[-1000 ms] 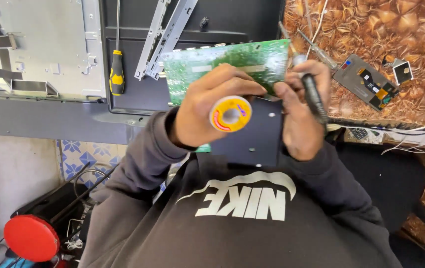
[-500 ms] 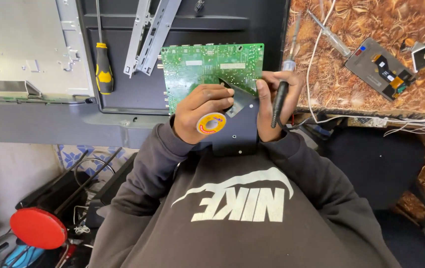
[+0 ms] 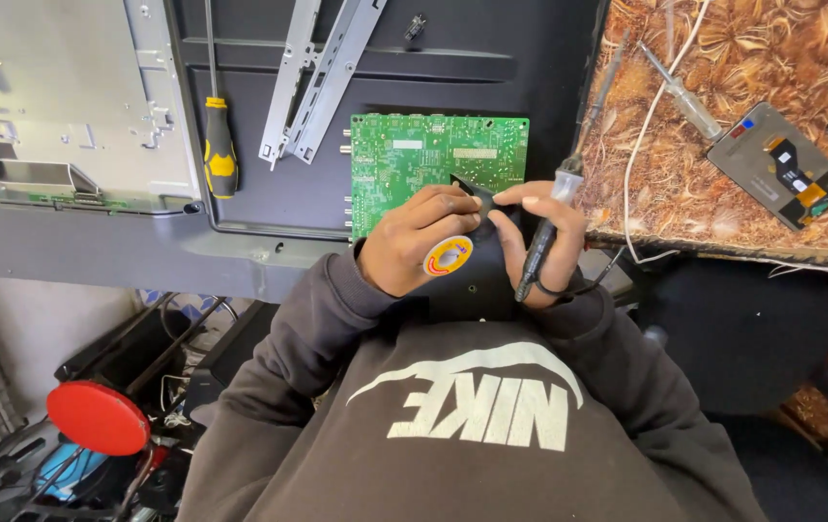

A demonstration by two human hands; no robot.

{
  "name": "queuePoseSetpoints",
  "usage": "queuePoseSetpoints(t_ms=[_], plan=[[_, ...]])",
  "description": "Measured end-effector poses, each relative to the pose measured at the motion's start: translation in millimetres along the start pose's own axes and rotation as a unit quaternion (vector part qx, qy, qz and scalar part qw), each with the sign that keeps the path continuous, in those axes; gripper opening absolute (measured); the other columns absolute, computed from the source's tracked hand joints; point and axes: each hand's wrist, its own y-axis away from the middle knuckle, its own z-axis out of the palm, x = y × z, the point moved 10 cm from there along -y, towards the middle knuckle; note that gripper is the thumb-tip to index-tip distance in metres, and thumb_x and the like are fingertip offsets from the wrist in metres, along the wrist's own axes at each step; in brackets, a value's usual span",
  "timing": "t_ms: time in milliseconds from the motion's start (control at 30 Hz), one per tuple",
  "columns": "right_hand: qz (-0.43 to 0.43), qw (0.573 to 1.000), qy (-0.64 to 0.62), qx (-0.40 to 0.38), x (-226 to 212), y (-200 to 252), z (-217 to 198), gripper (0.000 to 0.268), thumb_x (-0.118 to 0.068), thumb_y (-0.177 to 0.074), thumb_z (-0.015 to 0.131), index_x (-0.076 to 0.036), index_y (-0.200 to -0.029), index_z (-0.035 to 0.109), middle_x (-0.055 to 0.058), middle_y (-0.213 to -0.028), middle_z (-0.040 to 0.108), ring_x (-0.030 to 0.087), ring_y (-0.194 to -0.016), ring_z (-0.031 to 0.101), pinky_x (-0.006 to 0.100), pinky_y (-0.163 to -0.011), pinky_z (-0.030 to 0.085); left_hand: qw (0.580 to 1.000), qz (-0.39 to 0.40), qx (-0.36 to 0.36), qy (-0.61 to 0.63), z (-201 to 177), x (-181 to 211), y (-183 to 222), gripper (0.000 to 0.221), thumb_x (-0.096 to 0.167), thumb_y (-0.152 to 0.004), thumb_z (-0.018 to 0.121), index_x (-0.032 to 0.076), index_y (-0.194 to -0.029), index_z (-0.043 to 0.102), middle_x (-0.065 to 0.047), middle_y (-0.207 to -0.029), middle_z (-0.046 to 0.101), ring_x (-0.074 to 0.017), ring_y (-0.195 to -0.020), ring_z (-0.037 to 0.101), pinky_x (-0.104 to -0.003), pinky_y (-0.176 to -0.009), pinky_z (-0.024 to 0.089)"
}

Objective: Soldering components on a television circuit board using a soldering iron and solder wire

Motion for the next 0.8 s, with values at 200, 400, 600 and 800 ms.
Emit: queuePoseSetpoints(t_ms=[200,400,600,800], plan=[[0.028,0.998,0.028,-0.044,8,3,12,0.031,0.005,-0.089,0.079,0.006,-0.11,0.056,0.024,-0.106,0.074,0.041,-0.093,0.07,0.049,-0.082,0.059,0.998,-0.02,-0.05,-0.016,11,-6,9,0.028,0.014,-0.106,0.056,-0.008,-0.094,0.069,-0.026,-0.096,0.067,-0.043,-0.087,0.068,-0.05,-0.088,0.058],[0.054,0.994,0.069,-0.059,18,16,15,0.028,0.002,-0.092,0.08,0.002,-0.112,0.06,0.023,-0.112,0.072,0.044,-0.101,0.069,0.053,-0.082,0.06,0.991,-0.081,-0.102,-0.013,9,-9,-4,0.02,0.012,-0.104,0.057,-0.004,-0.1,0.069,-0.022,-0.104,0.067,-0.0439,-0.095,0.067,-0.051,-0.091,0.056],[0.027,0.998,0.014,-0.059,14,13,16,0.029,0.008,-0.088,0.079,0.009,-0.108,0.058,0.027,-0.106,0.071,0.043,-0.096,0.068,0.05,-0.079,0.059,0.961,-0.233,-0.09,0.12,-19,-29,-27,0.014,0.003,-0.096,0.061,0.0,-0.106,0.07,-0.021,-0.107,0.071,-0.0443,-0.101,0.067,-0.05,-0.095,0.053],[0.004,0.998,0.007,-0.063,13,15,16,0.03,0.007,-0.086,0.081,0.007,-0.107,0.06,0.024,-0.106,0.071,0.04,-0.095,0.069,0.046,-0.077,0.059,0.916,-0.396,0.033,0.057,-18,-64,-2,0.026,0.022,-0.089,0.083,0.004,-0.102,0.07,-0.014,-0.084,0.068,-0.0284,-0.076,0.07,-0.038,-0.076,0.057]])
